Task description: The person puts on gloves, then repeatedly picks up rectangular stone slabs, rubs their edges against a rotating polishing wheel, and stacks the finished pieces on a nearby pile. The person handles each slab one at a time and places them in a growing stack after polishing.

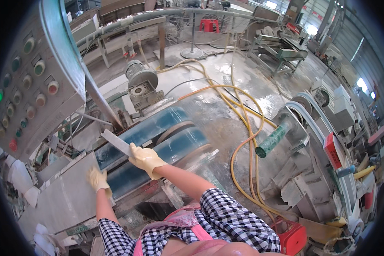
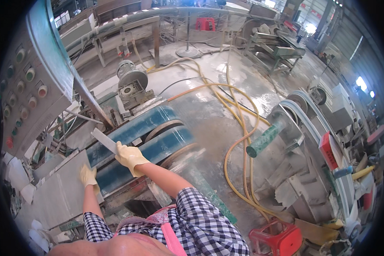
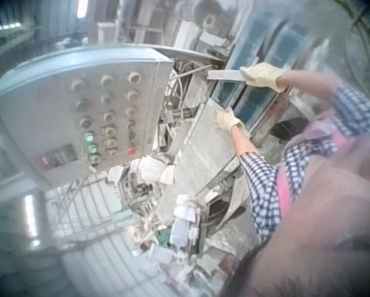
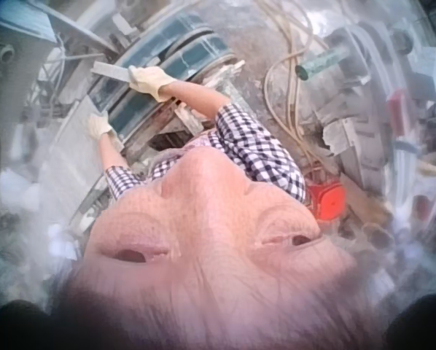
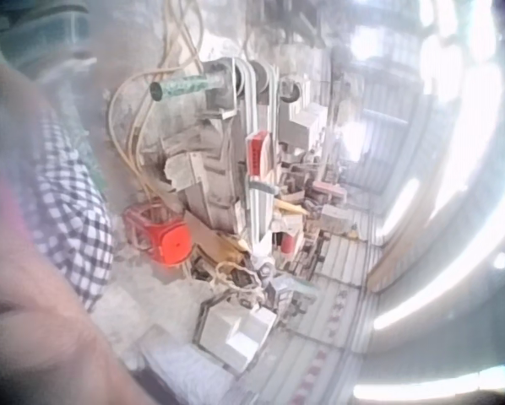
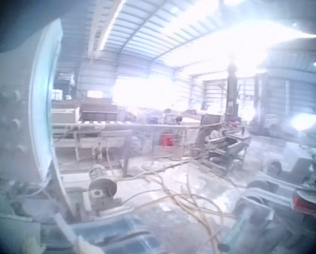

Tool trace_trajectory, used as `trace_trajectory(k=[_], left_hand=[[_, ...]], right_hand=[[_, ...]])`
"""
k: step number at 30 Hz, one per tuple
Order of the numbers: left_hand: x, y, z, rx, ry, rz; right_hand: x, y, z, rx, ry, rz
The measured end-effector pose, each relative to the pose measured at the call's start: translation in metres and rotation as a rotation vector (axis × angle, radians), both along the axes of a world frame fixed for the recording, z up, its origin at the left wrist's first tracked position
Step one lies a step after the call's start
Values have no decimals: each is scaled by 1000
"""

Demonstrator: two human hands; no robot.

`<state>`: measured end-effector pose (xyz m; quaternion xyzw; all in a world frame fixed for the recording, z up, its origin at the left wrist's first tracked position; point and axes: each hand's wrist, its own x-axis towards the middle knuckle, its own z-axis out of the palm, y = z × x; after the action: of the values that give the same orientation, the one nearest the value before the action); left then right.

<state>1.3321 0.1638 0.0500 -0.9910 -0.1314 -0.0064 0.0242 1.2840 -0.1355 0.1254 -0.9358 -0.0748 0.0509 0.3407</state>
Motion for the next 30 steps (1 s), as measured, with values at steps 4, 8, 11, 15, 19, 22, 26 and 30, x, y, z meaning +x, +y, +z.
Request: trace_trajectory(k=[4, 8, 11, 15, 19, 22, 26, 30], left_hand=[[-5, 5, 13, -47, 81, 261], [1, -2, 36, -54, 193, 207], [1, -6, 44, -43, 197, 139], [5, -3, 22, 3, 127, 25], [30, 29, -1, -127, 86, -28], [33, 64, 4, -574, -142, -25], [16, 53, 19, -1178, -210, -257], [6, -36, 8, -1622, -146, 5]], right_hand=[[-1, -3, -1, -5, -18, -19], [-6, -6, 0, 30, -41, -27], [-6, -9, 1, 45, -27, -8], [-4, -13, -1, 81, -32, 0], [-4, -13, -3, 78, -66, -9], [-4, -12, -5, 99, -67, -27], [-4, -13, -6, 74, -69, -37], [-9, -15, -8, 93, -127, -14]])
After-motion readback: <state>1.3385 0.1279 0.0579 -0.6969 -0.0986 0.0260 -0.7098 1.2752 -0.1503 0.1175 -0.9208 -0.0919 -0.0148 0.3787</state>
